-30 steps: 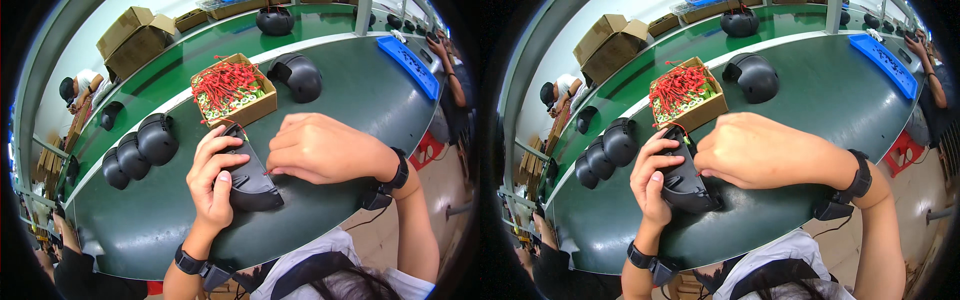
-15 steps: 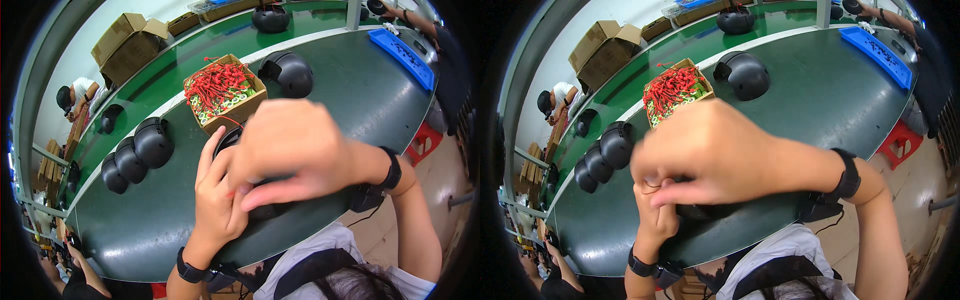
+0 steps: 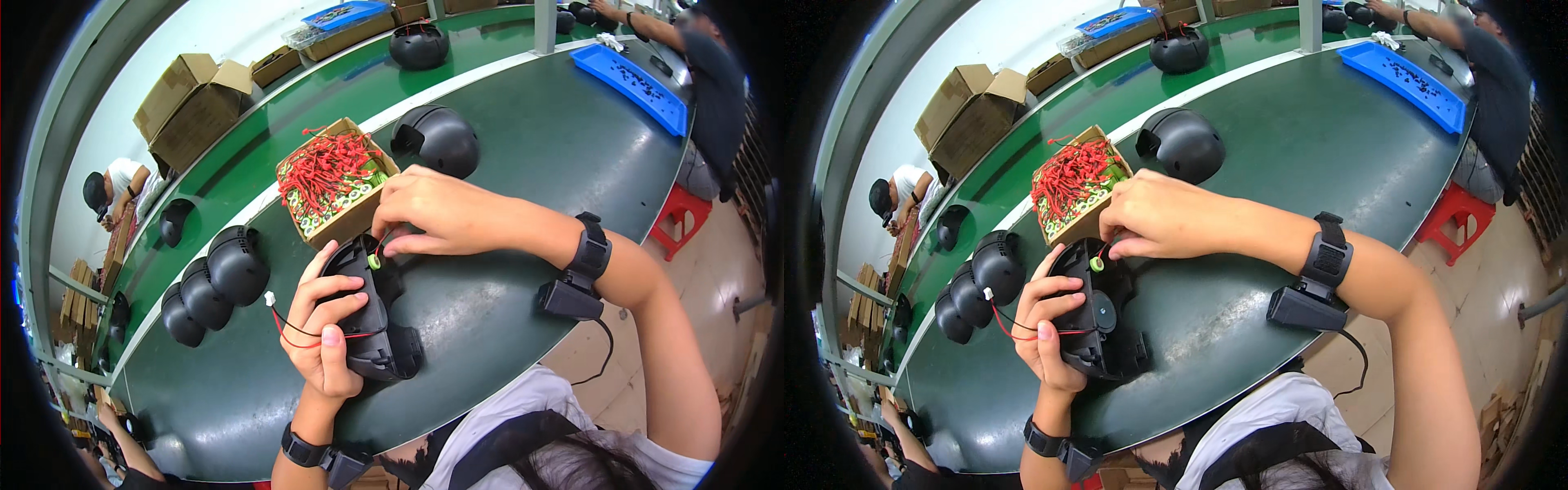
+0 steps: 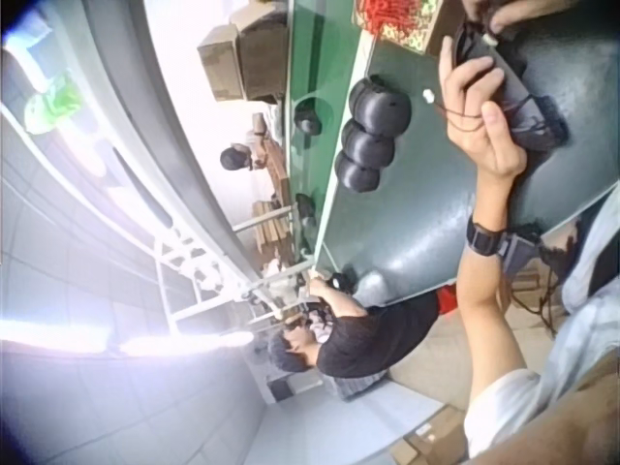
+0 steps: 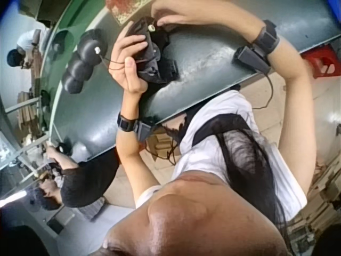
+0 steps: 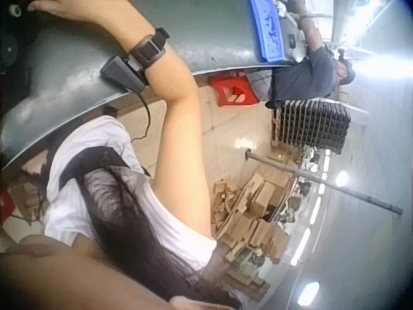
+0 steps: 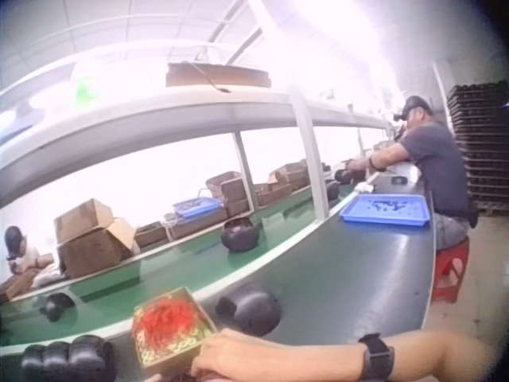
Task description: Assembling black plastic round housing units by fitting parts together and managing internal wires.
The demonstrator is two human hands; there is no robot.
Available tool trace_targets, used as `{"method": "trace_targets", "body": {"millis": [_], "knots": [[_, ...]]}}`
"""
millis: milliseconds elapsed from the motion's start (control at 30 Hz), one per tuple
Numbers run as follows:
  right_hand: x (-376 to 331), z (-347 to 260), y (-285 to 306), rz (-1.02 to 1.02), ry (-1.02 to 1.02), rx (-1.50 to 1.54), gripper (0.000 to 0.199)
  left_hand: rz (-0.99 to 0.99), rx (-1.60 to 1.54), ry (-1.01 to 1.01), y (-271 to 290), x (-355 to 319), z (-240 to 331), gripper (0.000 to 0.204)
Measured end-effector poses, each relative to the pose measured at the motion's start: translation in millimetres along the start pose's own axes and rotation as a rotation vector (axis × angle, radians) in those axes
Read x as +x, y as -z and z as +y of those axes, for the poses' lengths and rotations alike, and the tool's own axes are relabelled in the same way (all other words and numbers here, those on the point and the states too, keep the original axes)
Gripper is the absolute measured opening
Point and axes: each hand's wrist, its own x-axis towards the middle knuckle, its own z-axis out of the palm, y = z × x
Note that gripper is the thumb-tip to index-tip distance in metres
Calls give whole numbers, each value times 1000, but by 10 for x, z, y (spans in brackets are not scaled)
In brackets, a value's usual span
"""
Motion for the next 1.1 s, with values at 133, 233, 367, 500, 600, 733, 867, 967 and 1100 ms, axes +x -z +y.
{"method": "trace_targets", "body": {"millis": [133,233,367,500,600,733,867,967,1100], "knots": [[-11,-89,181,44,93,-120,10,-22,17,8,2,33,-5,40],[31,-230,228,121,206,-231,11,-30,54,10,-4,42,35,39],[23,-317,244,156,314,-299,7,-39,81,48,-10,38,42,39],[15,-375,191,224,403,-293,8,-169,156,62,-42,84,151,40],[4,-384,187,269,408,-272,10,-250,157,61,-29,76,166,40],[32,-436,138,268,391,-176,11,-245,124,142,-4,49,235,41],[-51,-547,55,268,354,-36,13,-307,78,157,-6,28,177,47],[8,-487,63,318,332,348,16,-266,85,172,-25,1,169,48],[79,-265,104,272,71,651,44,-204,73,125,-54,43,219,48]]}}
